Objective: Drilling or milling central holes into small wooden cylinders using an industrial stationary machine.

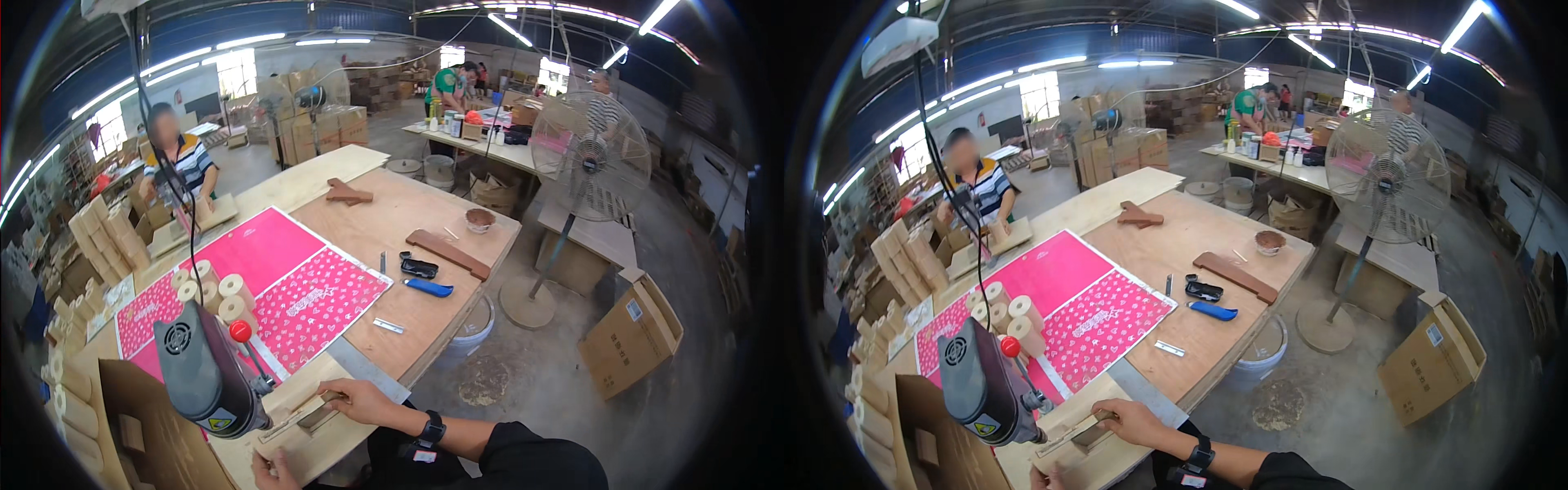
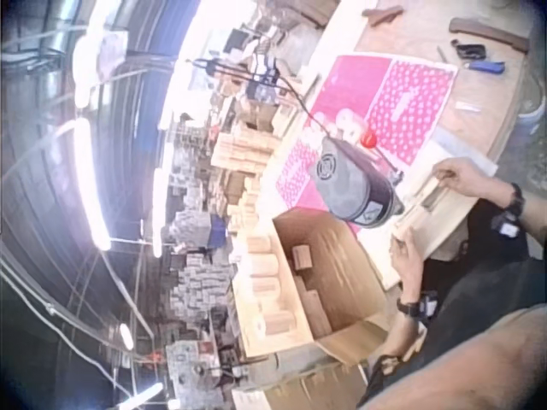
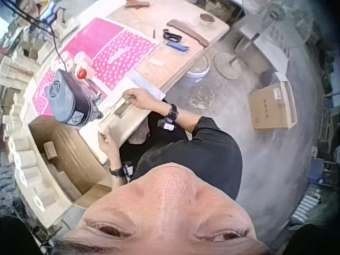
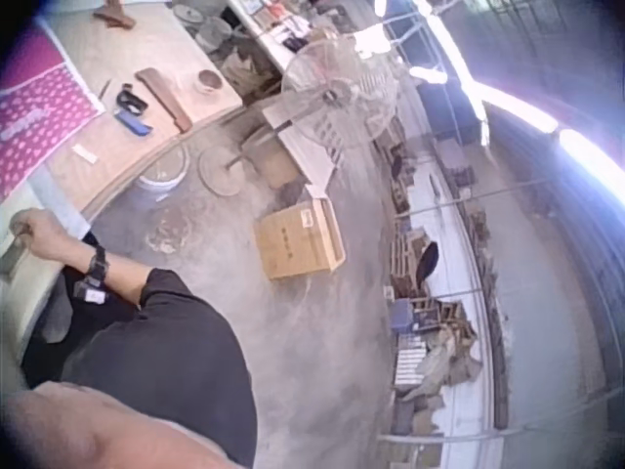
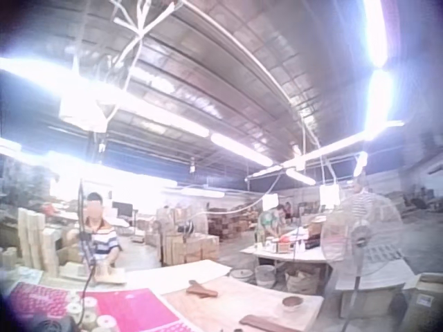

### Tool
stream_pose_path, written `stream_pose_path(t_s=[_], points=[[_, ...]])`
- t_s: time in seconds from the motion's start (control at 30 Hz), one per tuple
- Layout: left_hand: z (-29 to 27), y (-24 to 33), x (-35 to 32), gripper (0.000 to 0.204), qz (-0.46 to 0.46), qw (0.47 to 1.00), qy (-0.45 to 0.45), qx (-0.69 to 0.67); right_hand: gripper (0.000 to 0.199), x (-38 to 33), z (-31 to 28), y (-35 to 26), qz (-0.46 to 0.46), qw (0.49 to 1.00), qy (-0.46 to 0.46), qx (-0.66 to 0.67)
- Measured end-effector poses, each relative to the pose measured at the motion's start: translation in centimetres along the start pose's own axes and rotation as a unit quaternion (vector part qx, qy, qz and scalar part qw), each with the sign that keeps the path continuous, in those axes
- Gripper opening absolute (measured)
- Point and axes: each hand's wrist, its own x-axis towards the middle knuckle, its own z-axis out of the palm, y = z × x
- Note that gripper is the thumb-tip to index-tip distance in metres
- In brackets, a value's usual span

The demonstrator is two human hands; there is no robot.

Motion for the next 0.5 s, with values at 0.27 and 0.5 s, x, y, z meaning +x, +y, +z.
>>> stream_pose_path(t_s=[0.27, 0.5], points=[[0.7, 2.8, -0.2, 0.055, 0.046, 0.996, -0.05, 0.065, 0.041, 0.6, -0.2, 0.8, 0.077, 0.997, -0.011, -0.002], [-0.7, 0.8, -0.8, 0.062, 0.098, 0.974, -0.014, 0.203, 0.05, -0.3, 3.2, 0.6, -0.009, 1.0, -0.011, -0.022]])
